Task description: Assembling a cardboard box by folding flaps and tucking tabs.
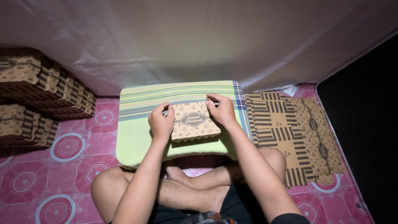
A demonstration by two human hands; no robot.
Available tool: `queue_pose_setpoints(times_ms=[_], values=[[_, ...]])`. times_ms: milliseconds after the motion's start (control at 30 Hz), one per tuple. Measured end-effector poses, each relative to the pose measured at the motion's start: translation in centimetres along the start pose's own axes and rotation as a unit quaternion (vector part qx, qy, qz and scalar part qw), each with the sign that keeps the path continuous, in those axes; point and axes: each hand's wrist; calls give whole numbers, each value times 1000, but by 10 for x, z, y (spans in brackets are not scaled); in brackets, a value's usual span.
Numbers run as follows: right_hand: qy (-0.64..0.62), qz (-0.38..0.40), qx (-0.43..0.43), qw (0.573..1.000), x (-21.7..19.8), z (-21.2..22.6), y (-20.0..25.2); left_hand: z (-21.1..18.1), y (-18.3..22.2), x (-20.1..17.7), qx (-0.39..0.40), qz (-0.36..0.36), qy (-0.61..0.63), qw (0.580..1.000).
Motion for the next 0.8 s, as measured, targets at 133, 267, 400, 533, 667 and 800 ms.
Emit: queue_pose_setpoints(times_ms=[133, 267, 400, 533, 667, 800], values=[[-36, -4, 3, 999, 0, -1, 5, 1, -1, 0, 6, 14, 26, 1000], [-31, 11, 74, 997, 3, -11, 10, 7, -11, 3, -98, 158, 85, 979], [-45, 28, 87, 995, 9, -7, 22, -6, -19, 5, 45, 227, -44, 972], [-31, 36, 82, 996, 7, 7, 29, -6, -30, 33, 138, 261, -149, 944], [-1, 39, -31, 999, -2, 18, 33, -8, -33, 37, 203, 285, -171, 921], [56, 86, -175, 979, -4, 17, 18, -24, -21, 16, 197, 288, -121, 929]])
Point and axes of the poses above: each hand's wrist, its own y-axis away from the middle knuckle, its own x-axis out of the palm, z = x × y, and after that the axes turned 6 degrees about x, right-handed
